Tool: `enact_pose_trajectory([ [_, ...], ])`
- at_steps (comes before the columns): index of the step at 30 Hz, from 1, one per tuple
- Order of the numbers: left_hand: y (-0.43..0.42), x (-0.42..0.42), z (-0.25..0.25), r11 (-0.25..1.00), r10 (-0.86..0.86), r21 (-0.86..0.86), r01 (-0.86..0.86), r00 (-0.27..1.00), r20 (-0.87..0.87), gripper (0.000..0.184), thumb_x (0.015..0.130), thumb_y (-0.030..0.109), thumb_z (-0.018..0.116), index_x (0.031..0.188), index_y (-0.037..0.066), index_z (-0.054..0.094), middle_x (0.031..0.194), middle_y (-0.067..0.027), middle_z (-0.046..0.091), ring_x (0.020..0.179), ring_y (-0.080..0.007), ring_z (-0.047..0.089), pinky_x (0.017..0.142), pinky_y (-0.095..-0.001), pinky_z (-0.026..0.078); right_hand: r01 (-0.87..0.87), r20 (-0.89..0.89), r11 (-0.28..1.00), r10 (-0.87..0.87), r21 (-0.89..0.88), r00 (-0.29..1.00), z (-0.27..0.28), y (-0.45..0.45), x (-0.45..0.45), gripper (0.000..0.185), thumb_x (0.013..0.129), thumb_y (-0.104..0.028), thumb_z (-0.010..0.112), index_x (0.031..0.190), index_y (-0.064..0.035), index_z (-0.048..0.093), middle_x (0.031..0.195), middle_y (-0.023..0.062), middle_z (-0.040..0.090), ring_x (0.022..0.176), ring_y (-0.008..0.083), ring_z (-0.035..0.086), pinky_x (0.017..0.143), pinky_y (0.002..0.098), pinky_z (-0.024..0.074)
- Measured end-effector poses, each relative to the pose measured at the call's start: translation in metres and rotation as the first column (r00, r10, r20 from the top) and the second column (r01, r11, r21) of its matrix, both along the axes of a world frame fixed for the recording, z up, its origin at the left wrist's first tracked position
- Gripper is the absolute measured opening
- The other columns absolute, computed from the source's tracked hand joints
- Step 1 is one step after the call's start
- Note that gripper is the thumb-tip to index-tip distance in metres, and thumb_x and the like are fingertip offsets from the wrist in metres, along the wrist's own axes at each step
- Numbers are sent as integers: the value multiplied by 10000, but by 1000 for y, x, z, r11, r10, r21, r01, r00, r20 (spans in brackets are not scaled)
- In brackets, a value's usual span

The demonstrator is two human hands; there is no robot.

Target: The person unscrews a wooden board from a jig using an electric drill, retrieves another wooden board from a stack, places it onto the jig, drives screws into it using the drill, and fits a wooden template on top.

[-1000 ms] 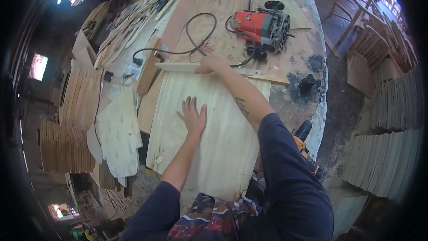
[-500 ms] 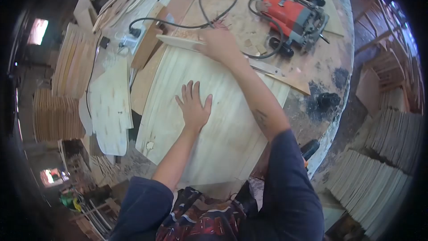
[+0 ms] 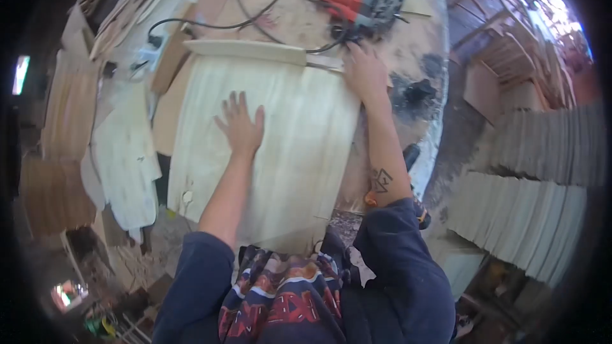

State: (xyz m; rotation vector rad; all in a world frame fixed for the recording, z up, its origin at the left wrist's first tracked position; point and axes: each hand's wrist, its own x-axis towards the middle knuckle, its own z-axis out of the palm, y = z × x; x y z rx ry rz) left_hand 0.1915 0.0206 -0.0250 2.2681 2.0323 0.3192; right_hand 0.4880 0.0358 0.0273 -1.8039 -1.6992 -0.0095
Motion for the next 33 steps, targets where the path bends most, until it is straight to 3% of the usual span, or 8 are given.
enact_pose_trajectory([
  [3, -4, 1, 4, 998, 37, -46, -39, 998, -42, 674, 889, 487, 424, 1429, 107, 290, 1503, -114, 228, 1392, -335, 162, 1069, -636, 61, 243, 99, 924, -223, -296, 970, -24, -43, 45, 350, 840, -237, 586, 1136, -52, 600, 1181, 198, 566, 1058, 363, 557, 896, 414, 447],
  [5, -3, -1, 3, 998, 43, -46, -45, 998, -44, 674, 889, 488, 419, 1429, 106, 290, 1506, -117, 220, 1393, -344, 154, 1070, -636, 49, 32, -278, 953, -120, -301, 953, -37, -48, 55, 345, 849, -223, 574, 1139, -38, 611, 1111, 216, 595, 1032, 369, 569, 890, 402, 442],
  [9, -5, -2, 2, 998, 53, -42, -55, 998, -42, 673, 889, 488, 420, 1429, 107, 290, 1506, -120, 216, 1392, -351, 152, 1067, -641, 48, 59, -298, 950, -155, -306, 942, -44, -49, 52, 336, 849, -219, 575, 1130, -40, 623, 1054, 229, 612, 1008, 372, 578, 880, 394, 439],
  [22, -5, -10, 26, 983, -31, -175, 61, 985, 167, 892, 778, 613, 518, 1452, 94, 244, 1533, -117, 135, 1415, -339, 46, 1045, -671, -26, 205, 318, 925, -98, -321, 943, 62, -49, 90, 310, 879, -150, 495, 1141, 5, 553, 1037, 247, 598, 939, 414, 587, 779, 461, 472],
  [26, -3, -43, 3, 982, -93, -82, 170, 814, 573, 706, 823, 474, 562, 1375, 72, 382, 1473, -141, 286, 1388, -326, 182, 1087, -590, 62, 284, 376, 821, -93, -496, 922, 0, -47, 76, 349, 885, -182, 490, 1176, 6, 535, 1076, 314, 556, 988, 433, 561, 842, 477, 447],
  [27, -6, -62, -4, 979, -165, 42, 202, 646, 745, 619, 836, 403, 585, 1333, 62, 442, 1439, -148, 351, 1370, -319, 244, 1098, -554, 110, 249, 349, 955, -181, -161, 920, -29, -54, 76, 329, 864, -191, 513, 1119, 11, 561, 1075, 300, 567, 1008, 431, 551, 824, 481, 444],
  [28, -31, -87, 5, 982, -191, 129, 141, 687, 701, 547, 835, 334, 601, 1290, 55, 482, 1402, -146, 398, 1345, -310, 292, 1091, -521, 157, 216, 282, 959, -262, 184, 923, -49, -73, 70, 312, 843, -201, 535, 1061, 17, 587, 1074, 286, 577, 1027, 429, 542, 805, 484, 442],
  [33, -185, -203, 2, 794, 39, 439, -421, 755, 654, 530, 814, 140, 636, 1291, 7, 447, 1262, -178, 484, 1277, -373, 340, 1059, -460, 248, 40, 56, 968, -27, -247, 998, -47, -199, -47, 442, 854, -168, 564, 1240, 30, 480, 1214, 251, 493, 1058, 379, 506, 860, 447, 423],
])
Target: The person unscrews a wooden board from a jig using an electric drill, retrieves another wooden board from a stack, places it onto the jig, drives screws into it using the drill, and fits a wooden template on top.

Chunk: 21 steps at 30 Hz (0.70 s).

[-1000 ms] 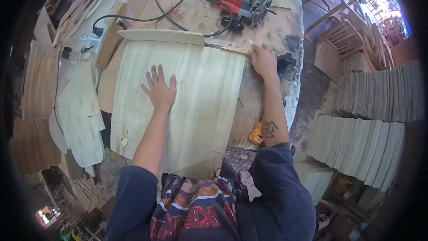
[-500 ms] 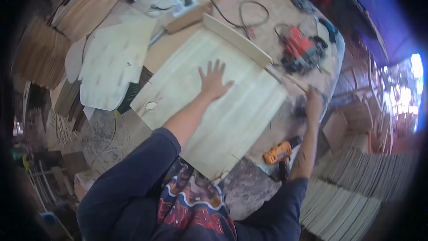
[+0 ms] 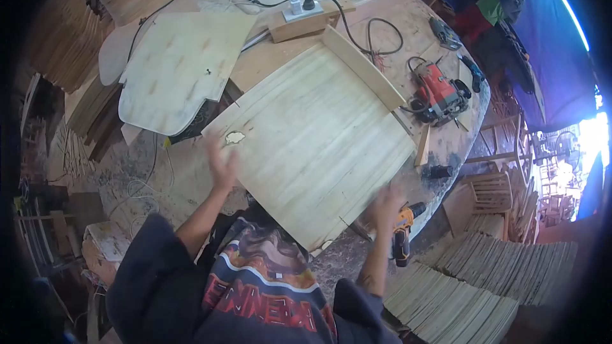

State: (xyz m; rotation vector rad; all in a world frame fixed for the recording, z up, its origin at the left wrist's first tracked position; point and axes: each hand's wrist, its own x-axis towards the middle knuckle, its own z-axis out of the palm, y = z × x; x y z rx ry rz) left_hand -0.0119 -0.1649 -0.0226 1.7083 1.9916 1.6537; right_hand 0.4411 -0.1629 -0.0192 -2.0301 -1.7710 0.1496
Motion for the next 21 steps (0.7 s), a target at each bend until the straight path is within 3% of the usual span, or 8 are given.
enact_pose_trajectory([
  [3, -31, -11, -16, 941, 334, -150, -304, 911, 243, 561, 861, 130, 600, 1346, -5, 352, 1308, -169, 447, 1267, -324, 359, 1059, -420, 274, 83, -282, 987, -119, -137, 952, 26, -52, -78, 400, 831, -144, 588, 1180, 36, 512, 1078, 248, 538, 963, 341, 521, 836, 401, 429],
  [4, -32, -5, -10, 967, 239, -240, -89, 655, 717, 560, 881, 119, 575, 1361, -7, 314, 1334, -160, 420, 1261, -294, 367, 1055, -397, 285, 86, -284, 987, -122, -133, 951, 24, -55, -80, 400, 831, -144, 588, 1180, 36, 512, 1078, 248, 538, 963, 341, 521, 836, 401, 429],
  [5, -28, 3, -5, 969, 171, -197, 148, 175, 970, 560, 902, 109, 551, 1376, -9, 277, 1360, -152, 392, 1256, -263, 375, 1051, -374, 296, 161, -424, 975, -211, -152, 881, 19, -55, -81, 375, 816, -132, 594, 1137, 49, 524, 1030, 234, 546, 932, 324, 517, 821, 391, 423],
  [7, -14, 22, -5, 981, 121, -150, 120, 220, 968, 559, 913, 104, 534, 1382, -9, 252, 1374, -145, 375, 1243, -240, 389, 1044, -364, 305, 248, -546, 952, -305, -178, 780, 7, -54, -82, 351, 801, -119, 599, 1095, 61, 535, 982, 220, 553, 902, 307, 514, 806, 380, 417],
  [11, -5, 30, -28, 996, 43, -63, 59, 293, 955, 593, 922, 105, 527, 1398, 5, 188, 1378, -153, 362, 1224, -228, 409, 1032, -352, 318, 233, -309, 972, -214, 23, 927, 0, -36, -82, 230, 733, -73, 618, 736, 30, 412, 692, 132, 463, 671, 251, 451, 626, 356, 385],
  [14, -9, 29, -8, 976, 159, -197, 88, 323, 933, 614, 917, 98, 530, 1402, 9, 164, 1381, -165, 350, 1234, -232, 396, 1039, -355, 313, 248, -201, 908, -327, -338, 923, 25, -44, -85, 276, 766, -107, 615, 968, 72, 559, 930, 208, 569, 899, 327, 545, 814, 367, 430],
  [18, -15, 16, -8, 948, 189, -218, 230, 142, 972, 622, 909, 81, 530, 1396, -6, 153, 1378, -172, 347, 1238, -238, 388, 1043, -354, 307, 233, -373, 945, -306, -228, 876, -12, -56, -60, 394, 798, -111, 602, 1157, 44, 563, 984, 190, 587, 949, 295, 560, 838, 343, 440],
  [21, -21, 4, -12, 871, 102, -291, 395, 434, 895, 629, 902, 80, 536, 1387, -18, 148, 1369, -171, 355, 1224, -244, 407, 1028, -357, 332, 201, -665, 965, -263, -170, 699, 4, -62, -74, 401, 795, -109, 606, 1162, 46, 561, 1024, 196, 585, 970, 282, 563, 842, 339, 445],
])
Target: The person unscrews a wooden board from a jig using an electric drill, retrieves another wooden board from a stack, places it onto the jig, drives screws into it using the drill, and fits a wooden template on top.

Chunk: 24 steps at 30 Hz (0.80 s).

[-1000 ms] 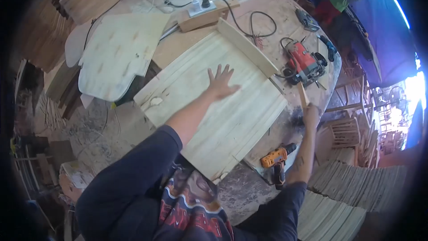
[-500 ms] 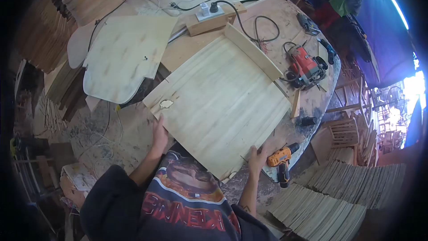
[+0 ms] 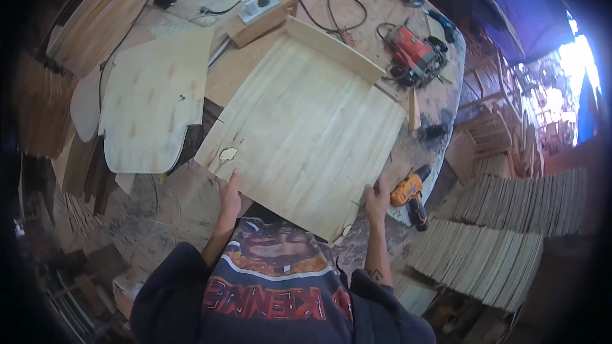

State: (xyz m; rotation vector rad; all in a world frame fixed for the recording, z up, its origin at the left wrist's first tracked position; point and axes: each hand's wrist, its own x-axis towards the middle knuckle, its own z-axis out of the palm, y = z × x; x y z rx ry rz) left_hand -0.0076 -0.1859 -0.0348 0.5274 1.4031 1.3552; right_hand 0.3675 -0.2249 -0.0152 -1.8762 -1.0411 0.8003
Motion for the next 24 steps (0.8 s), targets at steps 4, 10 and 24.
enact_pose_trajectory([
  [4, 7, 11, 16, 995, 101, -13, -100, 994, 38, 581, 893, 87, 558, 1361, -45, 241, 1337, -179, 399, 1183, -259, 457, 992, -358, 389, 28, 408, 991, 30, -134, 912, 9, 7, -12, 409, 786, -137, 636, 1145, 43, 559, 1097, 220, 557, 943, 326, 562, 830, 369, 457],
  [10, -4, -14, -13, 994, 54, -64, -84, 924, -379, 666, 897, 184, 574, 1389, -60, 196, 1422, -235, 279, 1313, -326, 305, 1093, -407, 225, -69, 496, 997, 49, 23, 867, 37, 25, -10, 427, 786, -161, 633, 1162, 27, 560, 1124, 204, 555, 798, 285, 578, 742, 357, 472],
  [24, 75, 70, 35, 606, -524, -478, 636, -132, -841, 1061, 643, 708, 600, 1472, 178, 203, 1535, -180, -14, 1396, -417, -65, 948, -756, -83, -195, 809, 943, 332, -270, 485, 69, 344, 4, 235, 847, -223, 543, 1029, -115, 647, 998, 167, 646, 944, 321, 627, 774, 439, 496],
])
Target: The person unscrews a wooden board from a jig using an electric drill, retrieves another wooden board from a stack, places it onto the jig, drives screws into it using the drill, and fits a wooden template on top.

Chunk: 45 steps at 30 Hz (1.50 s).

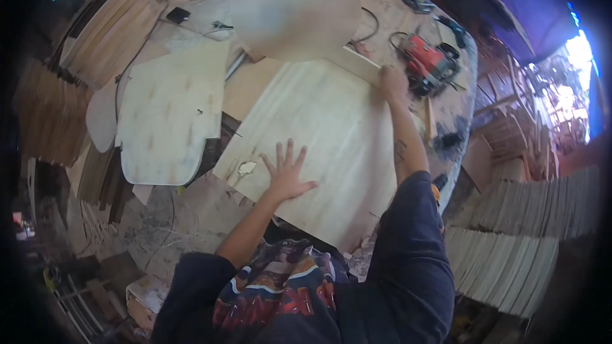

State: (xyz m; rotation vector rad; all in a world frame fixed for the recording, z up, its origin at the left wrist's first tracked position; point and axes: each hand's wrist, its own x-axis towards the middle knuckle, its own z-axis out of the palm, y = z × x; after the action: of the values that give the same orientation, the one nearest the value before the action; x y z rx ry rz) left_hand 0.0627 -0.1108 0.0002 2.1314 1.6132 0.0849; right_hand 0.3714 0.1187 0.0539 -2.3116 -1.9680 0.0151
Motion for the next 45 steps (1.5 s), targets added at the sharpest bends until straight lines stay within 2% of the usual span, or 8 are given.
enact_pose_trajectory([
  [8, 4, 4, 8, 997, -31, -73, 25, 997, -76, 1075, 640, 707, 614, 1482, 218, 158, 1542, -149, -49, 1395, -410, -98, 960, -744, -76, -34, -46, 987, 42, 159, 998, -10, -22, -12, 188, 772, -195, 572, 816, -44, 676, 735, 176, 653, 682, 332, 648, 595, 448, 499],
  [12, 7, 5, 8, 993, -65, -109, 53, 992, -105, 1125, 623, 745, 603, 1486, 208, 120, 1537, -162, -61, 1385, -439, -95, 960, -750, -51, 86, -282, 843, 81, 531, 956, -4, -144, -67, 300, 860, -216, 513, 1109, -72, 600, 1116, 175, 603, 994, 326, 588, 849, 418, 469],
  [16, 6, 5, 2, 997, -13, -79, 2, 990, -141, 1115, 643, 733, 600, 1489, 221, 85, 1538, -152, -73, 1384, -437, -102, 966, -745, -54, 538, -423, 843, -482, 16, 767, -36, -246, -18, 275, 858, -142, 520, 1113, -101, 615, 1102, 160, 603, 1003, 346, 572, 868, 432, 451],
  [26, 0, 11, -2, 980, 121, 154, -124, 992, 23, 794, 779, 519, 631, 1409, 124, 353, 1491, -193, 214, 1368, -399, 193, 1049, -662, 80, 515, -422, 800, -370, 308, 828, -74, -263, 53, 179, 832, -173, 578, 871, -1, 604, 917, 207, 604, 862, 373, 585, 759, 446, 460],
  [28, 0, 34, -21, 966, 16, 172, -193, 710, 704, 588, 856, 346, 615, 1336, 57, 435, 1321, -190, 477, 1173, -335, 499, 994, -508, 368, 473, -512, 826, -276, 306, 813, -35, -259, 29, 159, 829, -160, 583, 865, -7, 603, 902, 185, 603, 828, 354, 589, 732, 433, 465],
  [32, -45, 123, 39, 704, 697, -681, 202, -15, 717, 354, 973, 272, 454, 1225, 31, 513, 986, -124, 630, 765, -142, 621, 722, -288, 513, -68, -579, 974, 183, 214, 795, -6, -305, -42, 153, 825, -176, 594, 929, -66, 614, 979, 162, 580, 936, 342, 558, 802, 419, 453],
  [39, -79, 120, 7, 751, 642, -648, -124, 365, 674, 225, 977, 214, 441, 1084, 22, 493, 806, -83, 608, 595, -128, 553, 546, -254, 460, 225, -197, 973, -230, -51, 953, 11, -374, 86, 958, 615, -338, 800, 1384, -43, 310, 1316, 283, 405, 1190, 430, 427, 977, 443, 379],
  [45, -92, 85, -10, 663, 731, -730, -165, -70, 679, 219, 957, 121, 446, 1149, 24, 407, 929, -143, 611, 756, -167, 610, 684, -290, 518, 37, -493, 960, -176, -279, 852, -2, -375, 130, 1139, 629, -312, 810, 1471, -70, 83, 1287, 247, 441, 1120, 398, 499, 938, 412, 417],
])
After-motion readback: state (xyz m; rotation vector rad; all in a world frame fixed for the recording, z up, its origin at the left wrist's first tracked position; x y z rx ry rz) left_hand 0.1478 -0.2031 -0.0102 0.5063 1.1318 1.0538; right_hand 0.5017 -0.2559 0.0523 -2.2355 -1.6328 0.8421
